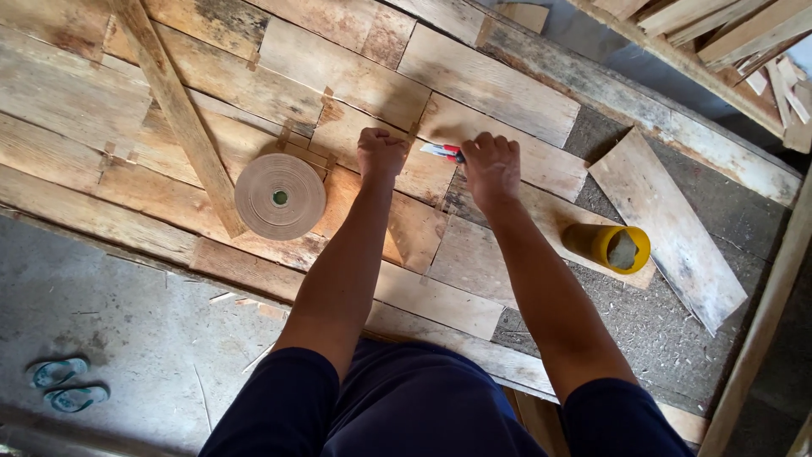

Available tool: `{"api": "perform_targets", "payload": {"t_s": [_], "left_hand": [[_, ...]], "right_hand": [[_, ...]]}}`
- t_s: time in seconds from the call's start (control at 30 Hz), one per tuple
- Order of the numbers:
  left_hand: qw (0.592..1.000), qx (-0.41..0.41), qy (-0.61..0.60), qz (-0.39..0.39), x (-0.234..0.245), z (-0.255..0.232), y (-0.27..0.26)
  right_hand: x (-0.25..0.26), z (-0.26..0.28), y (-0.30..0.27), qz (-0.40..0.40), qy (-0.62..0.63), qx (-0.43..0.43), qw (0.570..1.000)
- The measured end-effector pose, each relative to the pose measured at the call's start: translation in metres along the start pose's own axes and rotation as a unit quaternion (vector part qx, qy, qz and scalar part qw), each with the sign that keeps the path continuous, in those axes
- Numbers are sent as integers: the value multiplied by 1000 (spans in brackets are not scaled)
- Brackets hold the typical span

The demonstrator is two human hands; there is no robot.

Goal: Measure, cut, and fit thin wood strips onto a board to create a wooden surface.

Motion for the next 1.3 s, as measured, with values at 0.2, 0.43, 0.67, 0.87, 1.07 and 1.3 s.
{"api": "perform_targets", "payload": {"t_s": [0.2,0.43,0.67,0.87,1.07,1.3], "left_hand": [[983,-11,-180,11,8,26,19],[981,42,-181,-48,22,-11,-27],[953,-129,-271,50,6,-32,-71],[938,-256,-199,122,-6,-53,-108],[925,-302,-169,158,-11,-64,-122],[913,-302,-209,176,-11,-61,-117]], "right_hand": [[31,-1,-72,195,56,56,978],[-1,14,-157,175,131,121,968],[18,16,-146,118,170,114,972],[41,6,-85,16,350,42,935],[75,13,-31,27,472,5,881],[90,27,-9,188,406,-55,893]]}}
Point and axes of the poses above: each hand's wrist, its own y-axis towards the middle knuckle, its own x-axis out of the back of the hand, z = x × y, the point moved 4 cm from there along y, towards the middle knuckle, and after that the axes turned 13 degrees about z, right-handed, at the moved point
